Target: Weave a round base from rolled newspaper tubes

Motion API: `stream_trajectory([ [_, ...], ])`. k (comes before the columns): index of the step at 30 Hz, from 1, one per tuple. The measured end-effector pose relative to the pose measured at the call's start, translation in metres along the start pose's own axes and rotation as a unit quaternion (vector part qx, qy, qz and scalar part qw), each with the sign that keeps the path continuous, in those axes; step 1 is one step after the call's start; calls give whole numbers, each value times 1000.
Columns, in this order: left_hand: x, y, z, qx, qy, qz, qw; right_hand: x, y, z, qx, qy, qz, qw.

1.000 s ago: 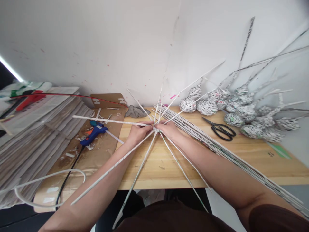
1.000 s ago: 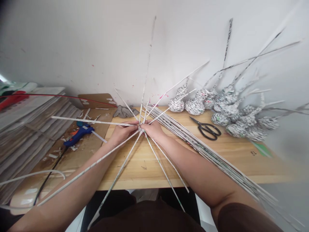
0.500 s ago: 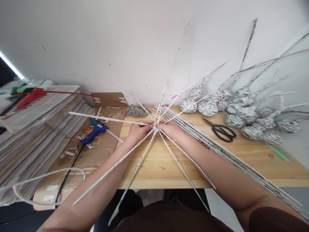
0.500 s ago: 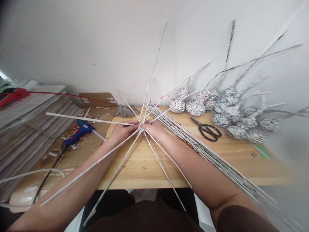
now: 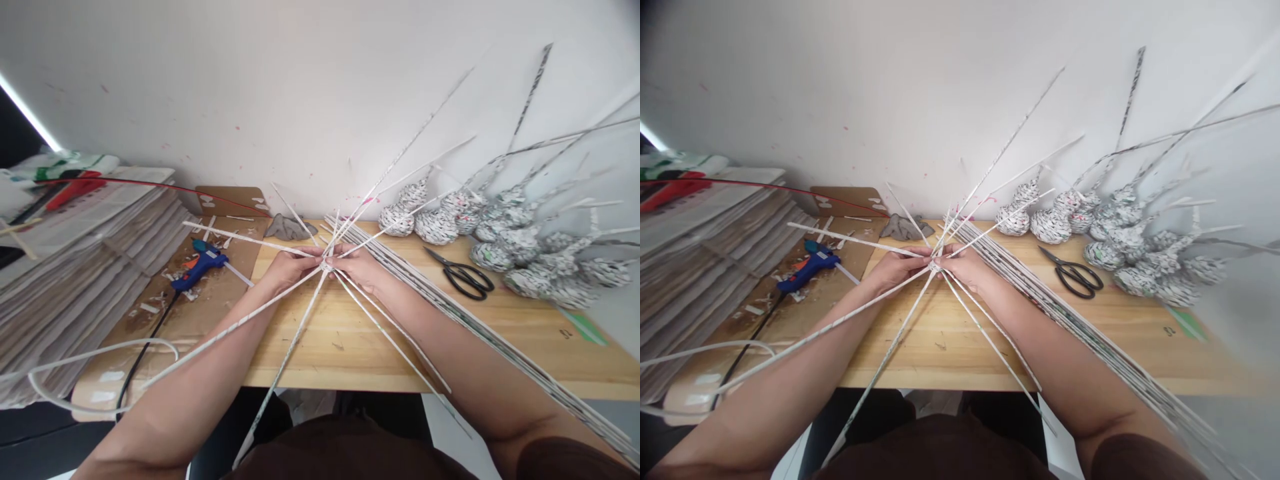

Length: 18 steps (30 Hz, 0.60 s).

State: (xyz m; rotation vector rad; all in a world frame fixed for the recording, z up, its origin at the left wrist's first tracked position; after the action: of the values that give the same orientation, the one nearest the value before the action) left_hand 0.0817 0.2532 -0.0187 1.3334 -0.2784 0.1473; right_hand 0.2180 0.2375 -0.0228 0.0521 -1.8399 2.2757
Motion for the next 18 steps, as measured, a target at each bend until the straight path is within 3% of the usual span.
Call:
stream_trajectory([
  [5, -1, -3, -2, -18, -5, 26, 999, 1, -1, 1, -1, -32, -26, 999],
  [18, -4, -6, -5, 9, 20, 9, 1000, 2, -1, 4, 29, 2, -26, 999],
])
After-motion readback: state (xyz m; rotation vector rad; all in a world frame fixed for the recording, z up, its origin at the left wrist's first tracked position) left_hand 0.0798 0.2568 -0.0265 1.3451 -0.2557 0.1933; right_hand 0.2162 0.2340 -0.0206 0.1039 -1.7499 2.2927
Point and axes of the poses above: each hand's wrist, its own z-axis away from the middle knuckle, its own x-axis out of the palm, y = z × x, the point moved 6 cm from there along -z, towards the middle knuckle, and after that the axes turned 14 degrees about y, right-handed, at the moved point
